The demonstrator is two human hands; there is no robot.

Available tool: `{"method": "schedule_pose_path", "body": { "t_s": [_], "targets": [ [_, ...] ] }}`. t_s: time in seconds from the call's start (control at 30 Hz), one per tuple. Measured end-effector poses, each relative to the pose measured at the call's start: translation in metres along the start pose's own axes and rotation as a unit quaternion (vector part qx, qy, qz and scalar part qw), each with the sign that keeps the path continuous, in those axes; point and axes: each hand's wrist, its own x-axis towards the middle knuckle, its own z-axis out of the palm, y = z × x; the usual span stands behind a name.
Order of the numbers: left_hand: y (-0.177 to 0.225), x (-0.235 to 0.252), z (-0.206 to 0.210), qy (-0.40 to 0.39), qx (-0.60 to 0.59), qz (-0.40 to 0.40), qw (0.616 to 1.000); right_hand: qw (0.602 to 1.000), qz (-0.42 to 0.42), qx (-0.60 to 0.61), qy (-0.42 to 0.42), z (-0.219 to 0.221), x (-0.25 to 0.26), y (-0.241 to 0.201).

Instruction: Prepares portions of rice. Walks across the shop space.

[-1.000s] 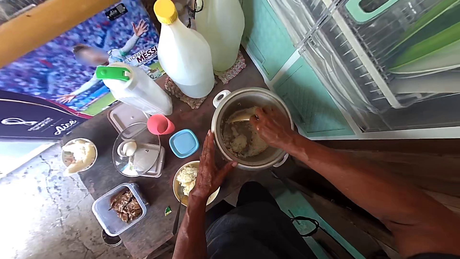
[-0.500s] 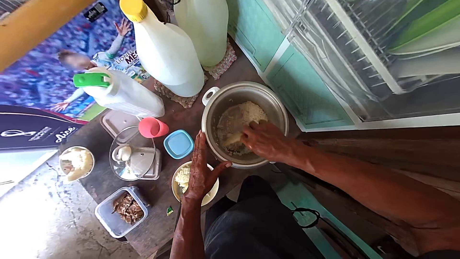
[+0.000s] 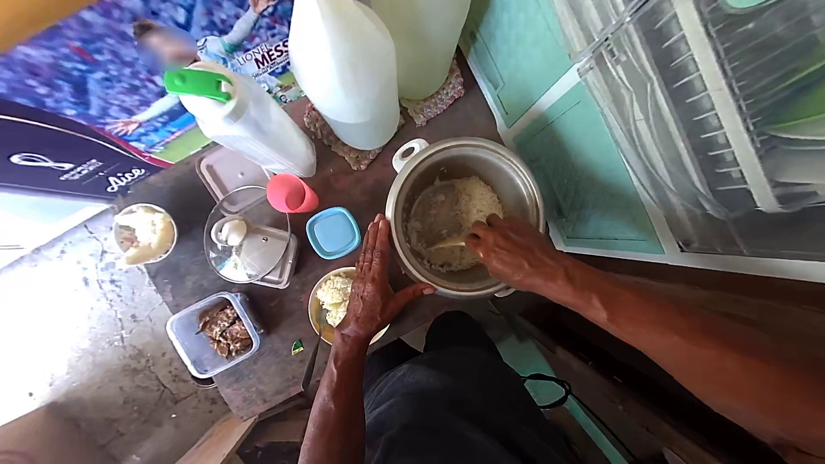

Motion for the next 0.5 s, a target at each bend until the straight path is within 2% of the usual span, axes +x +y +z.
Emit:
{"method": "schedule_pose_path", "body": {
  "t_s": [0.17,0.37,0.43,0.5],
  "targets": [
    [0.005,-0.004,-0.001,-0.01,0.011,-0.003,1.0,0.996,0.049,-0.035,-0.058,-0.02,0.007,0.016],
    [0.005,-0.005,0.002,-0.002,0.02,0.009,1.0,0.992,0.025,0.002,-0.125,0.002,0.007,0.004],
    [0.005,-0.004,0.003,0.001,0.021,0.013,1.0,0.994,0.019,0.029,-0.105,0.008,0.008,0.008],
    [0.004,-0.004,0.003,-0.001,0.022,0.012,1.0,0.997,-0.02,0.065,-0.028,0.014,0.004,0.014]
  ]
}}
